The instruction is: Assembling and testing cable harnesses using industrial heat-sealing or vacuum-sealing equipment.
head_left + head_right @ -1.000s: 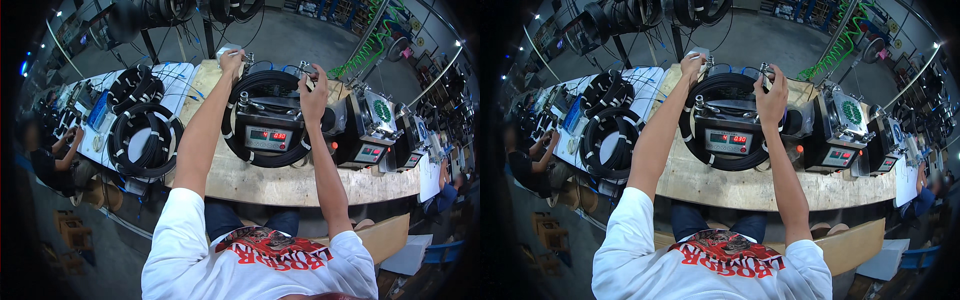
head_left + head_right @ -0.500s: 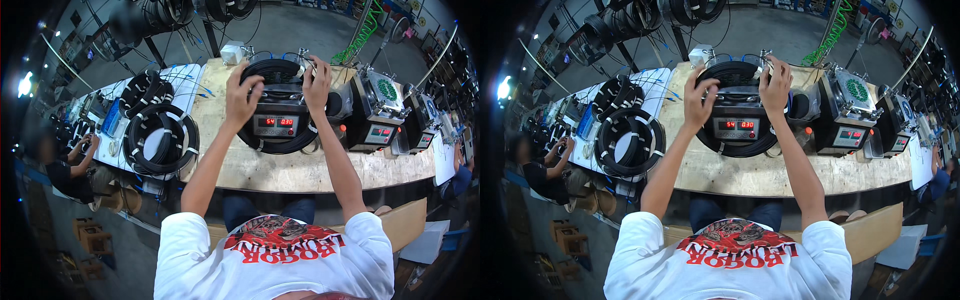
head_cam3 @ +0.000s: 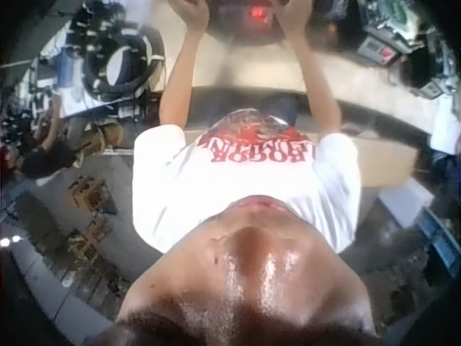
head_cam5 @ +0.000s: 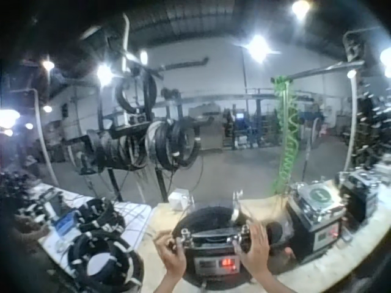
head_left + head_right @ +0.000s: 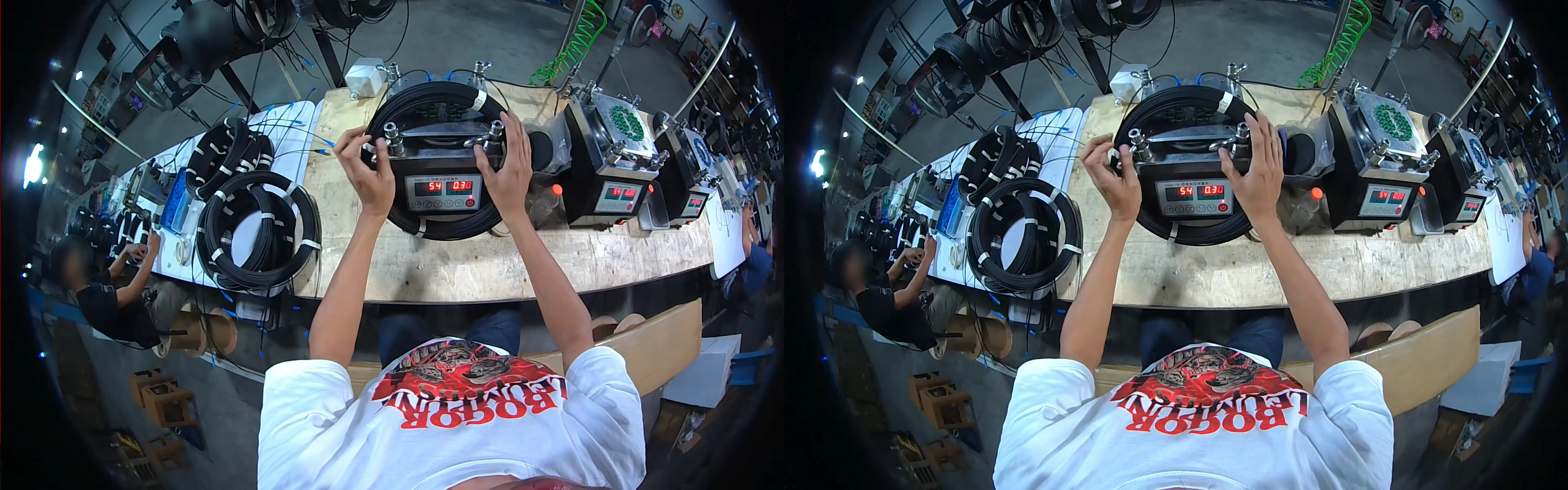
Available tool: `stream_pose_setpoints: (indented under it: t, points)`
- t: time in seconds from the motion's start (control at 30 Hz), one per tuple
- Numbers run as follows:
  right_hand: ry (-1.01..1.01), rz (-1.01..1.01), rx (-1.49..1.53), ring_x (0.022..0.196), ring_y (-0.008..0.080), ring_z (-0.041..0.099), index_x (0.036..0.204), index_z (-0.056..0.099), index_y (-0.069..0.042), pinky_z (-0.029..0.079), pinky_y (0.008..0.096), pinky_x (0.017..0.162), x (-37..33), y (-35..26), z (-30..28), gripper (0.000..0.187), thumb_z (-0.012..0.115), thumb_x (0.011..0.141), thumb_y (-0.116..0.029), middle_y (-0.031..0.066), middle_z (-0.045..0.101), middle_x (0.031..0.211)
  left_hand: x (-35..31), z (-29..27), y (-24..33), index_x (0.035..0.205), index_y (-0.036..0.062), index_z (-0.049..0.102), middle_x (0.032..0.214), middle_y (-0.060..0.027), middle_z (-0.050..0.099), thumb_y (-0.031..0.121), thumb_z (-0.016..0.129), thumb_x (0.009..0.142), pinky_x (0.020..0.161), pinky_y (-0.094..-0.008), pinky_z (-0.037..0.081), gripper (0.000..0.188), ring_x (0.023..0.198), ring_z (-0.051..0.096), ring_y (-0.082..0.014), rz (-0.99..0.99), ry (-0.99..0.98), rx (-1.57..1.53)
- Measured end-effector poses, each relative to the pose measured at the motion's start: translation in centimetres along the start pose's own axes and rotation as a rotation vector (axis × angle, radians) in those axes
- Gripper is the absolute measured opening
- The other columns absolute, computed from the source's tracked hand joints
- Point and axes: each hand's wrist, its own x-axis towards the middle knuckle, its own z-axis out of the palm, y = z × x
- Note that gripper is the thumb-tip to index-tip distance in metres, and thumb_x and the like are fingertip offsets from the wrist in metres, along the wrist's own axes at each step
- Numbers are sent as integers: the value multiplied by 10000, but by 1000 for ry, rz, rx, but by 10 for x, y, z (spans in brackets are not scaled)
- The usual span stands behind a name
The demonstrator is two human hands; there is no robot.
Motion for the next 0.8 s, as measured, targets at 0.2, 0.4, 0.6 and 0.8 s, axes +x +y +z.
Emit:
stream_pose_setpoints:
  t: [0.2,0.4,0.6,0.8]
  points:
    - [-29,-56,-121,1373,355,439,1438,460,-67,316,473,1157,-1,0,-1,670,699,874,-340,183,470,1476,-5,-5,2,917,23,582,884,-118,583,158,642,931,788,-406,368,148,820,517,-241,-203,4,240]
    - [-31,-51,-108,1379,361,425,1429,471,-83,309,481,1160,-1,0,0,670,711,859,-342,171,451,1492,2,-1,-1,1043,-2,554,877,-112,541,177,645,909,778,-378,388,241,763,479,-216,195,87,280]
    - [-41,-54,-125,1392,370,403,1417,481,-90,305,486,1161,-3,3,1,688,728,848,-389,167,427,1509,-9,-4,-3,1079,7,543,874,-106,539,156,663,912,704,-367,390,255,747,469,-217,-252,-22,167]
    - [-86,2,-246,1339,378,438,1441,446,-100,324,511,1116,1,-16,-1,809,763,802,-483,174,454,1464,-11,-1,-8,1044,11,561,841,-114,557,133,640,953,690,-383,380,172,762,474,-232,-58,1,93]
